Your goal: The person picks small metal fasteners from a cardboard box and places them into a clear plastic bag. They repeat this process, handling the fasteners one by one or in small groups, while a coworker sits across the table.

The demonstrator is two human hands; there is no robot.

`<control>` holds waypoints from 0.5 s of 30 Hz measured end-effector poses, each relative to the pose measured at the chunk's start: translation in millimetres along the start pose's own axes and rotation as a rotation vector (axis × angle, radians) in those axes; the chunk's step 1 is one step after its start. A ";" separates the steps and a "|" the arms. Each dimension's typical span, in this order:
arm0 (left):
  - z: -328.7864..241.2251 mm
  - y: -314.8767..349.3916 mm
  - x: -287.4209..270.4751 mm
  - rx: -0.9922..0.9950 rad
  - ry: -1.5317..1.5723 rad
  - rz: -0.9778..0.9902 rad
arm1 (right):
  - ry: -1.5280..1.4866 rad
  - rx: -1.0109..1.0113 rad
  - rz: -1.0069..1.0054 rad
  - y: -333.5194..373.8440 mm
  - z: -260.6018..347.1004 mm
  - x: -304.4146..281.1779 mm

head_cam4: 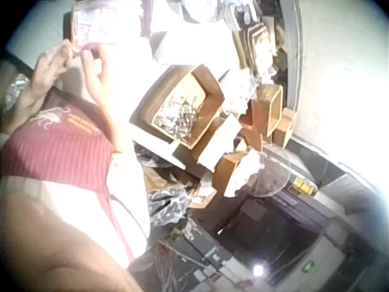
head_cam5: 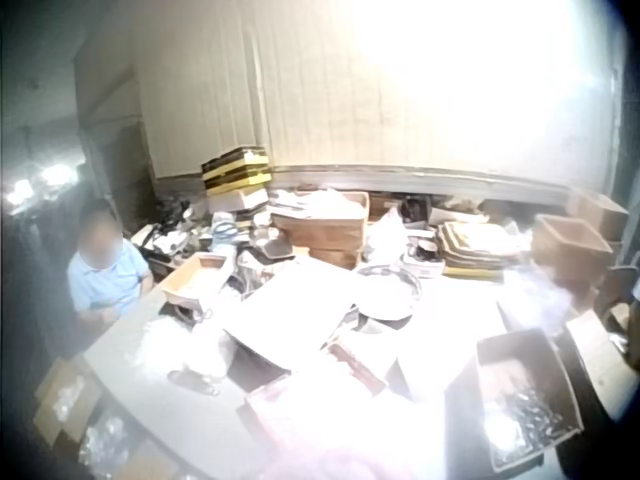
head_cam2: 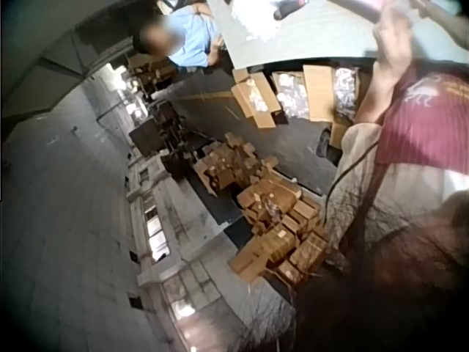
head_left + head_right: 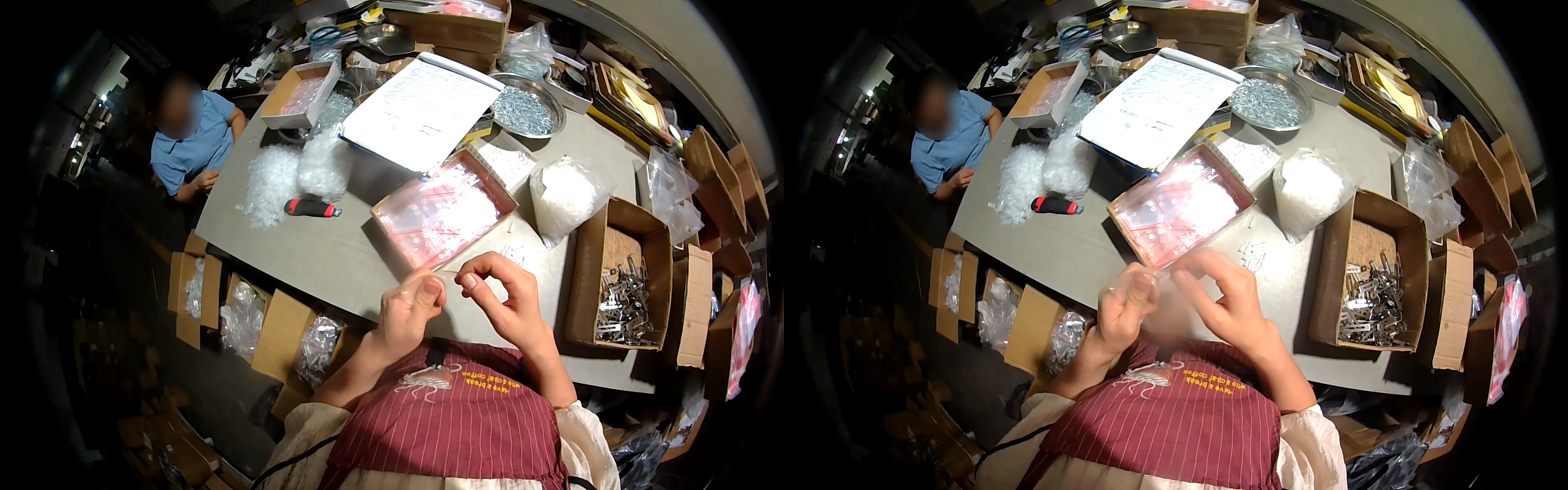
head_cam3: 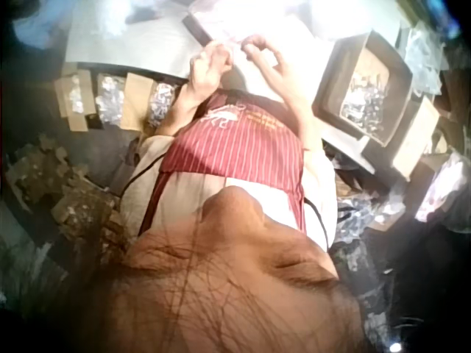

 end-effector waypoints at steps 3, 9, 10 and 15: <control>10.3 -0.4 -13.4 0.023 -0.004 -0.048 | -0.001 0.068 0.016 -6.2 -16.8 1.2; 142.4 37.9 -128.6 -0.274 -0.038 -0.490 | 0.454 -0.165 -0.102 -42.5 -89.6 -4.4; 155.4 46.9 -150.4 -0.219 -0.118 -0.553 | 0.515 -0.154 -0.071 -49.0 -101.0 -5.5; 228.1 137.9 -259.0 -0.313 -0.914 -0.632 | 0.783 -0.256 -0.166 -74.7 -135.4 4.3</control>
Point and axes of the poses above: each hand's wrist, its own y-axis away from the middle knuckle, its own x-axis out of the palm, z = x × y, the point moved 2 cm from there along -y, towards the middle knuckle, and after that the axes turned 10 degrees about -z, right-handed, at the moved point
